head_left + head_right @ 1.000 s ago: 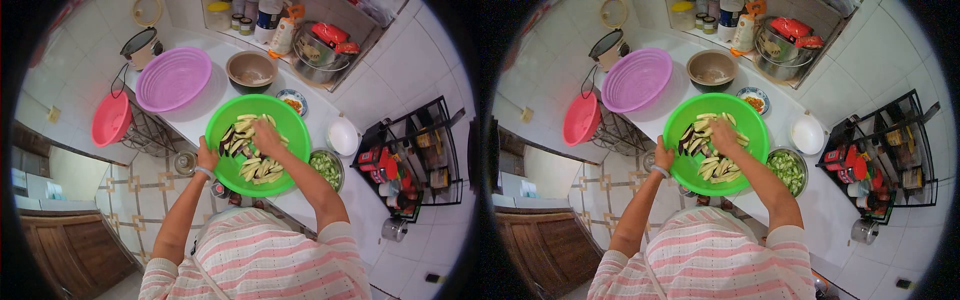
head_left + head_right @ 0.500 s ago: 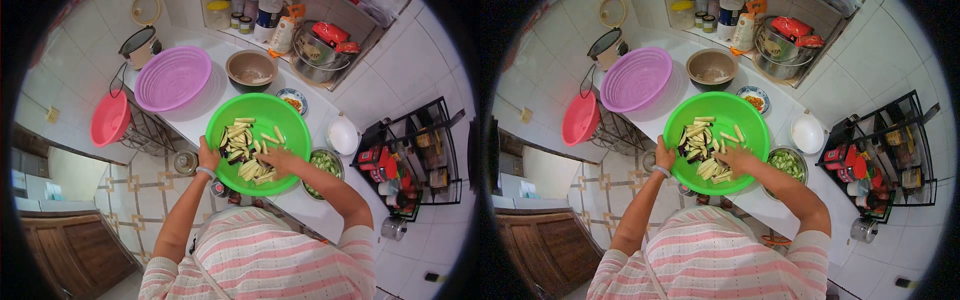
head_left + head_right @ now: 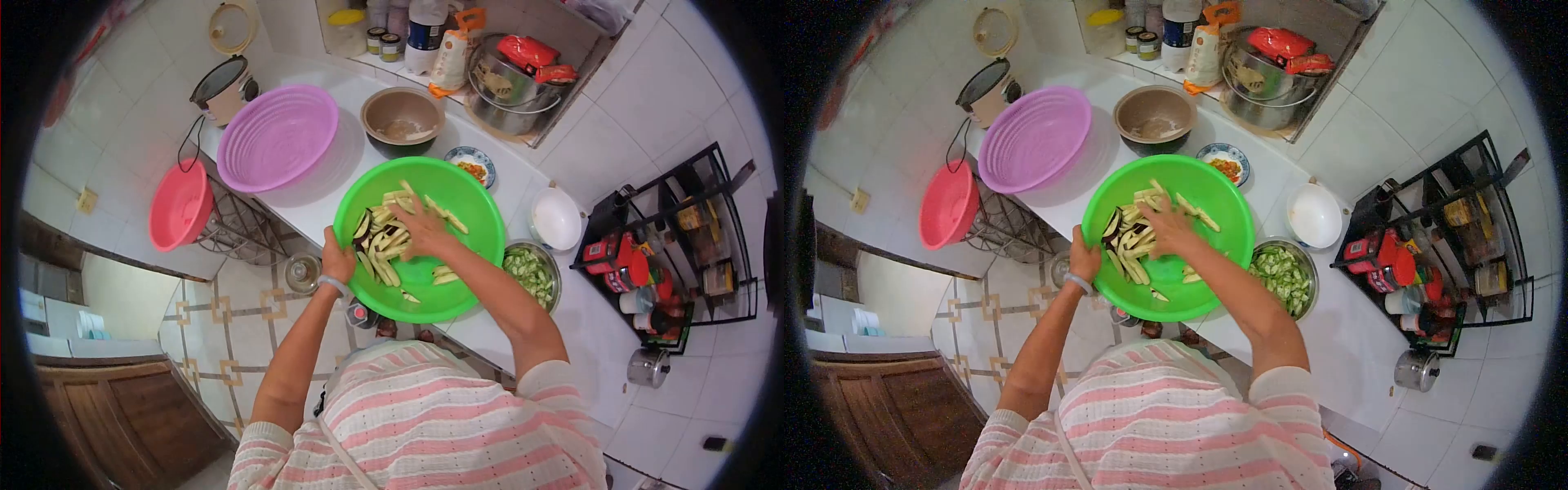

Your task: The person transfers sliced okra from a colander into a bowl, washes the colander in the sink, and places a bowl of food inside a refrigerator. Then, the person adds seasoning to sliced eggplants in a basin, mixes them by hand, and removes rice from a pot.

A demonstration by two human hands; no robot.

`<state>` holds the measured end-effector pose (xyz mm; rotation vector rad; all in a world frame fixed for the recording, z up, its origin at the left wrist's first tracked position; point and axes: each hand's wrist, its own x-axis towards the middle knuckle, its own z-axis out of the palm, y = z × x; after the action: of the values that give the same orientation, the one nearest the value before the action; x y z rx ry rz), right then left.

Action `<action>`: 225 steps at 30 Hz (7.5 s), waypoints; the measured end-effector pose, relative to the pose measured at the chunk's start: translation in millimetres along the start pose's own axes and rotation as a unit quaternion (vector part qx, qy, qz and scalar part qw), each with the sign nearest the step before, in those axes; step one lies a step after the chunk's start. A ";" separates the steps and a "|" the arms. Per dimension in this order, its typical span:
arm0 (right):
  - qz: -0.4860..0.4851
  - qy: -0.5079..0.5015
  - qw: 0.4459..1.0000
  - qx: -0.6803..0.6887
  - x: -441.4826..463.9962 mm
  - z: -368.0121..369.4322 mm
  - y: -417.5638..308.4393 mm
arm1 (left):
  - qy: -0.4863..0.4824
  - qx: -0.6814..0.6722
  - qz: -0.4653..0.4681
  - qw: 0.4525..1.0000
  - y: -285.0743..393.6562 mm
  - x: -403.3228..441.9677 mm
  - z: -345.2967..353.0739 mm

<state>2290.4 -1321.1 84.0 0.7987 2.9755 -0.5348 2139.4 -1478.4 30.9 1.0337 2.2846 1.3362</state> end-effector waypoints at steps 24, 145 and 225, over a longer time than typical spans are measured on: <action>0.001 -0.172 0.976 0.136 -61.5 -26.9 25.8 | 0.030 -0.016 0.008 0.999 1.0 4.0 2.5; 0.428 0.351 0.480 0.681 -369.3 8.7 93.4 | -0.474 -0.582 -0.454 0.480 175.7 -19.2 238.1; 0.301 0.239 0.764 0.518 -349.7 42.9 128.7 | -0.024 -0.668 -0.404 0.625 68.1 -133.1 -51.0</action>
<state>2654.2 -1399.9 37.6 2.0749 2.2217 -2.2076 2232.4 -1584.2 102.4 -0.4409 0.7798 1.7872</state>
